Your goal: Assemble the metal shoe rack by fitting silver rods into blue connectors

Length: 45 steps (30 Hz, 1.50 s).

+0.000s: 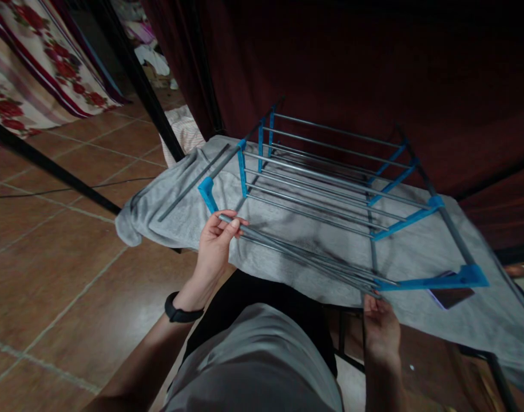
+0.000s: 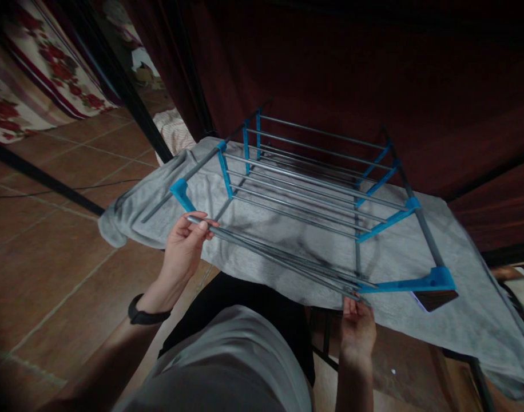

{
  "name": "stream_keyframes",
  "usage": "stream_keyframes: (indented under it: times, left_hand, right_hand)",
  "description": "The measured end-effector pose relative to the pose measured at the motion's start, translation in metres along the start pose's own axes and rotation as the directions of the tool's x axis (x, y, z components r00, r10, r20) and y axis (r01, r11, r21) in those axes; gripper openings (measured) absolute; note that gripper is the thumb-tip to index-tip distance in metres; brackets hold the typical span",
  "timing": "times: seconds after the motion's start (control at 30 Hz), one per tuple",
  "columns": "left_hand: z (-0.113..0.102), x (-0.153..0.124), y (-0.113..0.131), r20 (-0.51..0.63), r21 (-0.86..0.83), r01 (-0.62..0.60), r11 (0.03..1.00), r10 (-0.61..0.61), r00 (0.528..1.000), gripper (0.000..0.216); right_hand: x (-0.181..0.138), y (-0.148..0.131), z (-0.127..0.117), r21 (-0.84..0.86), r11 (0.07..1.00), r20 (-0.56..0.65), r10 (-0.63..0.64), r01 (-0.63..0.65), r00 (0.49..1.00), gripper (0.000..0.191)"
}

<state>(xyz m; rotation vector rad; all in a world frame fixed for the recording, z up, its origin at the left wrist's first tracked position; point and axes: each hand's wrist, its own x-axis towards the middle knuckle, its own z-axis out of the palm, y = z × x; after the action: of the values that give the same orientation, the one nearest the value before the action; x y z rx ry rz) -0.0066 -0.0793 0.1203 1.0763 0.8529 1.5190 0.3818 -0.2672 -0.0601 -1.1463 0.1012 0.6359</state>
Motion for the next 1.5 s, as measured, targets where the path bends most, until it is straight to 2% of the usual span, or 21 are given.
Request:
stream_keyframes:
  times: [0.1, 0.23, 0.33, 0.5, 0.63, 0.77, 0.93, 1.03, 1.13, 1.27, 1.37, 1.5]
  left_hand:
    - [-0.002, 0.003, -0.007, -0.03, -0.011, 0.011, 1.0, -0.012, 0.999, 0.032]
    - [-0.01, 0.007, -0.022, -0.065, -0.045, 0.063, 0.997, -0.066, 0.996, 0.034]
    - [-0.019, 0.009, -0.036, -0.111, -0.046, 0.118, 0.992, -0.122, 0.986, 0.038]
    - [-0.038, 0.009, -0.063, -0.187, -0.049, 0.258, 0.965, -0.263, 0.947, 0.047]
    - [-0.054, 0.006, -0.083, -0.234, -0.058, 0.367, 0.929, -0.37, 0.899, 0.045]
    - [-0.061, 0.002, -0.096, -0.215, -0.076, 0.418, 0.905, -0.425, 0.879, 0.039]
    - [-0.058, -0.004, -0.104, -0.223, -0.067, 0.517, 0.853, -0.518, 0.826, 0.024]
    - [-0.055, -0.006, -0.107, -0.251, -0.01, 0.526, 0.85, -0.511, 0.822, 0.022]
    - [-0.052, -0.009, -0.111, -0.224, 0.054, 0.529, 0.847, -0.506, 0.833, 0.03]
    - [-0.042, -0.018, -0.118, -0.156, 0.122, 0.555, 0.823, -0.536, 0.829, 0.048]
    - [-0.029, -0.029, -0.122, -0.11, 0.181, 0.549, 0.816, -0.538, 0.836, 0.056]
    - [-0.012, -0.044, -0.125, -0.019, 0.246, 0.538, 0.806, -0.551, 0.834, 0.057]
  right_hand:
    - [-0.004, -0.001, 0.002, 0.001, 1.0, 0.007, -0.027, 0.027, 1.0, 0.023]
    - [-0.01, -0.003, 0.003, 0.055, 0.998, -0.026, 0.004, -0.002, 1.0, 0.032]
    - [-0.014, -0.004, 0.005, 0.047, 0.999, -0.026, -0.021, 0.022, 0.999, 0.034]
    - [-0.021, -0.012, 0.012, 0.072, 0.997, -0.042, -0.023, 0.026, 0.999, 0.023]
    - [-0.033, -0.022, 0.024, 0.123, 0.992, 0.031, -0.029, 0.025, 0.999, 0.019]
    - [-0.054, -0.024, 0.04, 0.09, 0.993, 0.079, -0.088, 0.081, 0.993, 0.021]
    - [-0.081, -0.016, 0.06, 0.026, 0.997, 0.142, -0.076, 0.073, 0.987, 0.023]
    - [-0.095, -0.018, 0.071, 0.024, 0.995, 0.155, -0.102, 0.1, 0.983, 0.025]
    - [-0.109, -0.027, 0.08, 0.013, 0.986, 0.174, -0.163, 0.163, 0.971, 0.028]
    - [-0.126, -0.035, 0.093, -0.043, 0.976, 0.267, -0.196, 0.215, 0.944, 0.03]
    - [-0.138, -0.029, 0.101, -0.074, 0.971, 0.343, -0.189, 0.227, 0.92, 0.032]
    - [-0.149, -0.016, 0.11, -0.125, 0.959, 0.404, -0.184, 0.254, 0.896, 0.033]
